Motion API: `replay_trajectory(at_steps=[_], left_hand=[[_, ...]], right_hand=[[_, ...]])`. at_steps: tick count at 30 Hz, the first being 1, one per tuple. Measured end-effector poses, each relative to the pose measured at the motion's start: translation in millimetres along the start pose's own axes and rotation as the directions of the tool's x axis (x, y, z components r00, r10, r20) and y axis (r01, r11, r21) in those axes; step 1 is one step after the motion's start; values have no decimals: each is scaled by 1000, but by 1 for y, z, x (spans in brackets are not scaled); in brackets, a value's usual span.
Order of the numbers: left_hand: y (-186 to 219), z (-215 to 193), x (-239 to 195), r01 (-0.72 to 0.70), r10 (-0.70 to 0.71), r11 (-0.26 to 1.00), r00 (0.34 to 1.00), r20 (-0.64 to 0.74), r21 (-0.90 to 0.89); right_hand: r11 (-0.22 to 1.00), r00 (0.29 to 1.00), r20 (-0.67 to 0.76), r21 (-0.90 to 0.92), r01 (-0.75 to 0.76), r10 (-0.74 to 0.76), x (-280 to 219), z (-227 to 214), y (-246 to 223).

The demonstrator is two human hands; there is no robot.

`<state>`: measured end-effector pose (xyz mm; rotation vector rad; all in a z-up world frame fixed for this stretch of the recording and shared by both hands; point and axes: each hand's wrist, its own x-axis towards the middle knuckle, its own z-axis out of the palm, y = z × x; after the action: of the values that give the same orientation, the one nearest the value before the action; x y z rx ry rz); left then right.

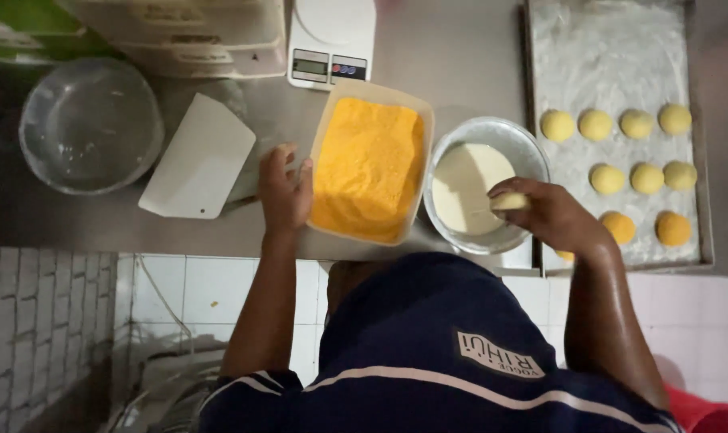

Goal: The person repeatedly dips round dough balls into a bowl of white liquid and then rolls them in a container of yellow crumbs. The coated dough balls are placed onto a metal baking tray. The process is repeated for multiple dough balls.

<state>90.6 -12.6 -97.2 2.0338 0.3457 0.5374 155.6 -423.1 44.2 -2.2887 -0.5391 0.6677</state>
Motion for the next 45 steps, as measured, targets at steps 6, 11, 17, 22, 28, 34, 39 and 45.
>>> replay_trajectory(at_steps=[6, 11, 17, 22, 28, 34, 39, 45], left_hand=[[-9, 9, 8, -61, 61, 998, 998, -33, 1], [3, 0, 8, -132, 134, 990, 991, -31, 46], [11, 0, 8, -156, 155, 987, 987, -50, -27], [20, -7, 17, -328, 332, 942, 940, -73, 69], [28, 13, 25, -444, 446, 889, 895, 3, 112], [106, 48, 55, -365, 94, 896, 714, 694, 254], [92, 112, 63, -527, 18, 799, 501, 865, 289], [52, 159, 70, -561, -78, 751, 449, 890, 348]], right_hand=[[986, 985, -78, 82, -148, 154, 32, 33, 52], [788, 979, -17, -590, -175, 204, 48, 48, 77], [941, 958, 83, 227, 250, -274, 92, 60, -53], [705, 717, 142, -135, 697, -682, 151, 132, -44], [835, 833, 78, -18, 550, -547, 124, 112, -54], [989, 958, -275, -144, 43, -81, 70, 73, 46], [856, 982, -39, -484, -182, 187, 54, 80, 83], [802, 984, -23, -576, -160, 179, 53, 82, 82]])
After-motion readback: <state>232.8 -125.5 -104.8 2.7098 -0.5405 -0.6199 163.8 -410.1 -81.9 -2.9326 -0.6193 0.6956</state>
